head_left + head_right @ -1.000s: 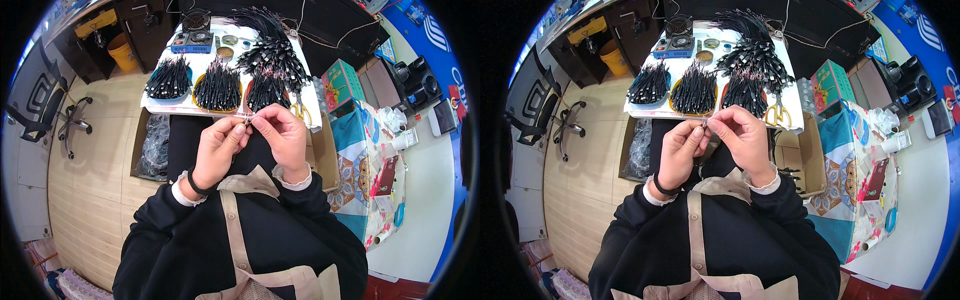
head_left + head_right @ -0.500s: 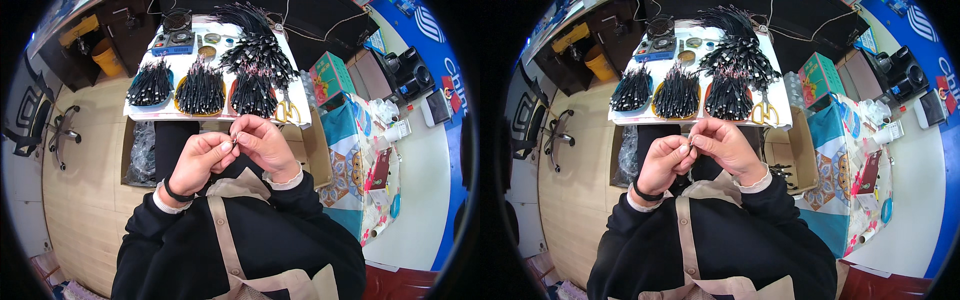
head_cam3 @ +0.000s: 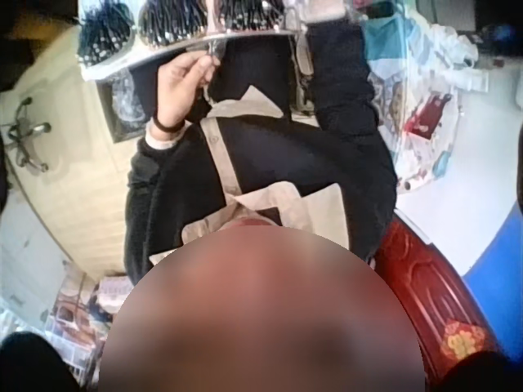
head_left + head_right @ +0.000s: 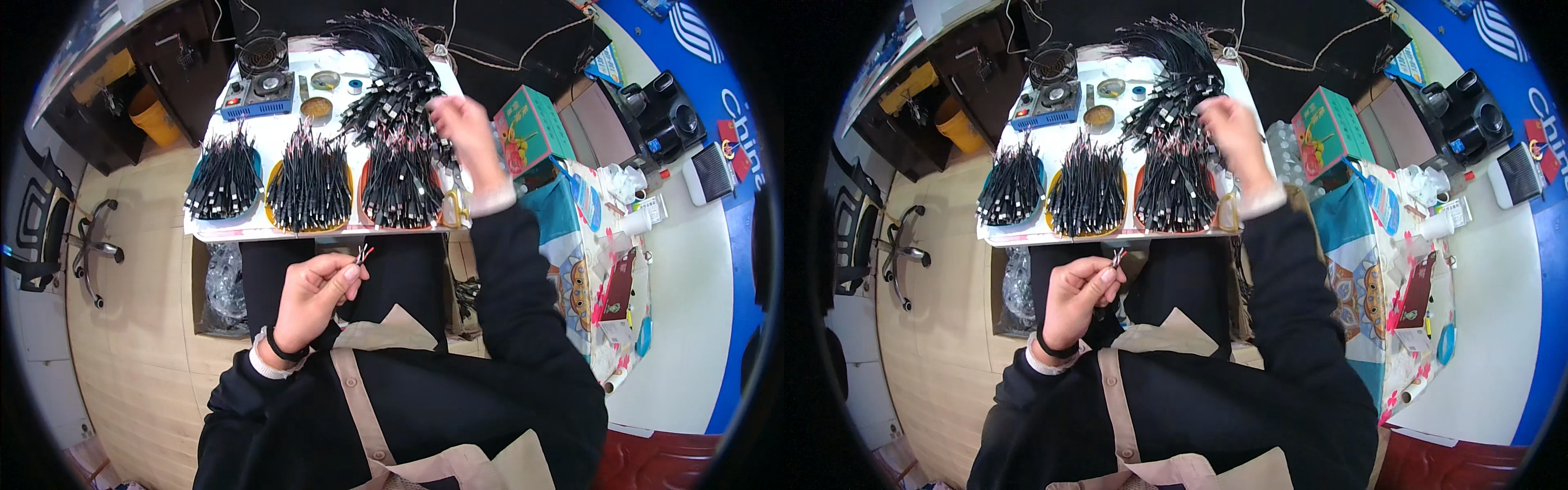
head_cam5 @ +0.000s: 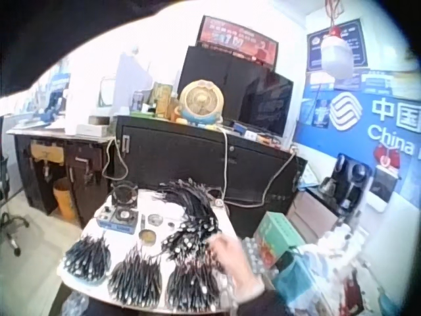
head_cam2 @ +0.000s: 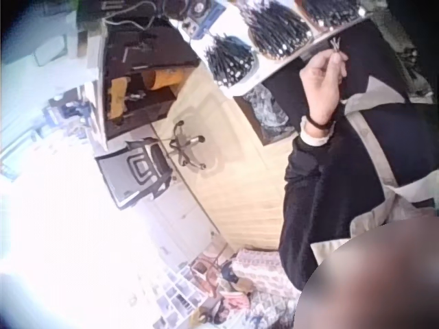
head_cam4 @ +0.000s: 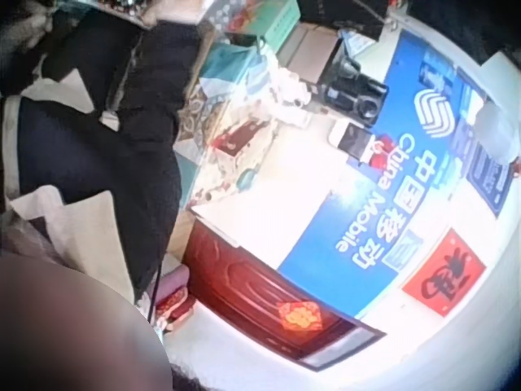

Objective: The person repeatedly picks up small black electronic components from a tray, manipulates them with both hands, and places them back into the tray. The task involves repetitive handling of similar-looking items without a visible final assembly or packaging step.

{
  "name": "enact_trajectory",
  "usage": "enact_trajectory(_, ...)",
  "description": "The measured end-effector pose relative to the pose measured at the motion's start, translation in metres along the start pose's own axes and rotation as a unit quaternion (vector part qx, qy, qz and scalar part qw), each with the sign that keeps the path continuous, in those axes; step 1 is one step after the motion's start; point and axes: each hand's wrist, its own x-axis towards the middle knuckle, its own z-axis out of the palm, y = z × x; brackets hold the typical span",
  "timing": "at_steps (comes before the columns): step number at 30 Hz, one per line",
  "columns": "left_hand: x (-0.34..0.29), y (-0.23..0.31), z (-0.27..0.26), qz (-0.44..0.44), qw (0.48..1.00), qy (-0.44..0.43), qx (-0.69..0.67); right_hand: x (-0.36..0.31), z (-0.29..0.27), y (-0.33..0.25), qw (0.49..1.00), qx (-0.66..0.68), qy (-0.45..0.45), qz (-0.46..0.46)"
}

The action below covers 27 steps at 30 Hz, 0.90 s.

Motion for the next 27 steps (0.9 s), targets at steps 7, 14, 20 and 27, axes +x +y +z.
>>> enact_trajectory(7,-0.006,-0.002,0.001,0.011,1.000,-0.008,0.023,0.158,-0.064,0.088,0.848,-0.510,0.101,0.099)
enact_trajectory(14,-0.007,-0.008,-0.009,-0.023,0.998,-0.015,-0.060,0.177,-0.071,0.120,0.944,-0.238,0.134,0.183)
enact_trajectory(20,-0.007,-0.015,-0.006,-0.020,0.997,-0.015,-0.074,0.185,-0.055,0.124,0.927,-0.280,0.175,0.178)
enact_trajectory(27,0.002,-0.011,-0.008,0.011,0.989,-0.017,-0.143,0.134,-0.057,0.024,0.977,0.043,0.053,0.204)
